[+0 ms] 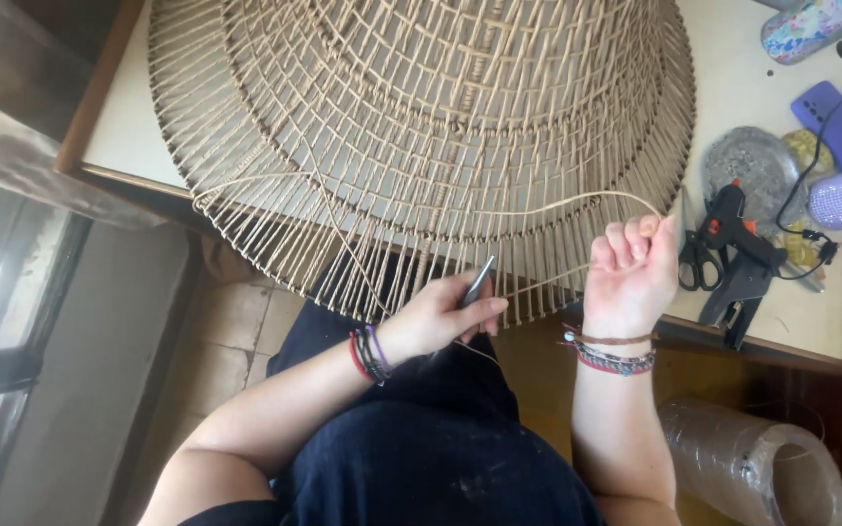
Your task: A person is weaving wicker strands into a large conical lampshade and trimming the ends with wire cutters.
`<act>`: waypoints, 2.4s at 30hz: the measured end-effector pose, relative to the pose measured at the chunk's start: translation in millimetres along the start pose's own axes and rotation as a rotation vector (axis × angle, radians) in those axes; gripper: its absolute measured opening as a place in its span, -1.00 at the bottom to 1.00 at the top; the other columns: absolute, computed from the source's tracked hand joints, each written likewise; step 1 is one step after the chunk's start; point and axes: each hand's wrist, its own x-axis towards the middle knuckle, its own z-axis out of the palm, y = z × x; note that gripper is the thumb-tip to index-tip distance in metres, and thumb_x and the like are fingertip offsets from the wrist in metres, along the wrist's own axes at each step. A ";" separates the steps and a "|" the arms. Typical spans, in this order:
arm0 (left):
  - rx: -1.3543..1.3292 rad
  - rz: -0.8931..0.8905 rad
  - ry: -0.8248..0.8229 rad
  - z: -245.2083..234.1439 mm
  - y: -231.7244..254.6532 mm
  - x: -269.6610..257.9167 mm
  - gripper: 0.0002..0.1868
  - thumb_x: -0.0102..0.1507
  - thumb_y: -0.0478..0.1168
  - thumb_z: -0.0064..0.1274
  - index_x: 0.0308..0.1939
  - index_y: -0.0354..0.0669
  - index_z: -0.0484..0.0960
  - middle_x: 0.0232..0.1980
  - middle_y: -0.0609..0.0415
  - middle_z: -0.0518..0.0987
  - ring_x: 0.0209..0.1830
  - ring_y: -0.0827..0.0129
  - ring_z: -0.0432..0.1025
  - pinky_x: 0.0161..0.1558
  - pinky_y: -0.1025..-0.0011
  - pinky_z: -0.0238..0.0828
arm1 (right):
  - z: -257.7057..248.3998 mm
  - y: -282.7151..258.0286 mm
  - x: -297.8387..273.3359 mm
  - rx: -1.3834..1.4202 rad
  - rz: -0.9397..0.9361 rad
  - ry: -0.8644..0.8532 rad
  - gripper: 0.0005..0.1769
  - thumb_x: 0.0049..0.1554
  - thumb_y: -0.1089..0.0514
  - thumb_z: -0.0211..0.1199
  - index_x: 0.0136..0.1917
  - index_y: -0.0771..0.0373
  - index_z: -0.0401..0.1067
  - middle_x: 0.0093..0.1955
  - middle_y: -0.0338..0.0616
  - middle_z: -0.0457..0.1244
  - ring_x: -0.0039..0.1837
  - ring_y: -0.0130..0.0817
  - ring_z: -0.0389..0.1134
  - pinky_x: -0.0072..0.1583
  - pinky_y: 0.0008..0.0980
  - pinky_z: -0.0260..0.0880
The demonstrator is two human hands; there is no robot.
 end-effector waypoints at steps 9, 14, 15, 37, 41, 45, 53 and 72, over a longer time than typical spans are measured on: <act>1.034 -0.107 0.069 -19.3 40.6 -32.5 -0.82 0.23 -0.09 0.12 -0.31 -0.11 0.65 -0.59 0.08 0.61 -0.55 0.08 0.58 -0.45 0.31 0.52 | -18.4 -13.4 -5.1 -0.598 0.118 0.000 -0.74 0.41 0.10 0.04 -0.16 0.10 0.24 -0.36 -0.53 -0.15 -0.40 -0.72 -0.12 -0.38 -0.70 0.01; 1.157 0.045 0.180 -26.5 31.9 -30.6 -0.85 0.15 -0.13 0.19 -0.26 -0.06 0.67 -0.51 0.15 0.62 -0.46 0.20 0.60 -0.41 0.36 0.53 | -44.6 3.3 17.1 -1.381 -0.096 -0.151 -0.75 0.38 0.04 0.19 0.05 0.30 0.46 -0.25 -0.11 0.21 -0.25 -0.30 0.19 -0.26 -0.32 0.26; 1.197 0.116 0.209 -28.4 24.3 -26.0 -0.81 0.13 -0.15 0.20 -0.19 -0.04 0.67 -0.44 0.20 0.63 -0.39 0.27 0.61 -0.36 0.41 0.55 | -54.3 8.8 26.9 -1.759 -0.264 -0.257 -0.64 0.39 -0.07 0.23 0.12 0.30 0.53 -0.18 0.14 0.37 -0.08 0.13 0.42 -0.09 0.03 0.40; 1.321 0.485 0.271 -47.7 -31.5 29.6 -0.72 -0.01 -0.13 0.28 -0.28 -0.06 0.59 -0.48 0.12 0.62 -0.42 0.34 0.60 0.32 0.28 0.16 | 23.9 78.0 18.0 -1.640 -0.667 -0.602 -0.62 0.27 -0.10 0.28 -0.28 0.14 0.42 -0.39 -0.24 0.18 -0.26 -0.19 0.36 -0.23 -0.27 0.36; 1.256 0.438 0.230 -48.1 -29.3 30.0 -0.78 0.03 -0.13 0.24 -0.32 -0.08 0.61 -0.50 0.10 0.63 -0.42 0.29 0.61 0.25 0.34 0.24 | 27.7 78.4 17.4 -1.695 -0.679 -0.559 -0.60 0.26 -0.13 0.30 -0.30 0.13 0.42 -0.41 -0.23 0.18 -0.29 -0.13 0.35 -0.24 -0.22 0.34; 1.237 0.392 0.263 -55.5 -45.3 34.3 -0.80 0.02 -0.12 0.25 -0.34 -0.05 0.62 -0.50 0.10 0.65 -0.37 0.28 0.63 0.23 0.38 0.29 | 17.0 69.3 8.0 -1.625 -0.593 -0.414 -0.60 0.29 -0.12 0.34 -0.32 0.05 0.50 -0.48 -0.35 0.20 -0.36 -0.32 0.29 -0.22 -0.40 0.31; 1.264 0.340 0.256 -41.7 -30.7 26.0 -0.82 0.04 -0.10 0.24 -0.33 -0.01 0.65 -0.50 0.12 0.66 -0.36 0.33 0.63 0.27 0.39 0.20 | -46.0 -9.9 -1.2 -1.955 -0.652 -0.129 -0.66 0.40 -0.08 0.34 -0.12 0.16 0.51 -0.35 -0.15 0.25 -0.24 -0.14 0.36 -0.15 -0.22 0.37; 1.311 0.186 0.143 -34.9 -16.2 22.4 -0.89 0.08 -0.11 0.21 -0.40 0.00 0.69 -0.52 0.11 0.68 -0.37 0.35 0.66 0.39 0.35 0.00 | 30.1 78.0 13.2 -1.722 -0.622 -0.591 -0.74 0.27 -0.04 0.31 -0.18 0.12 0.55 -0.36 -0.18 0.33 -0.30 -0.26 0.39 -0.22 -0.35 0.40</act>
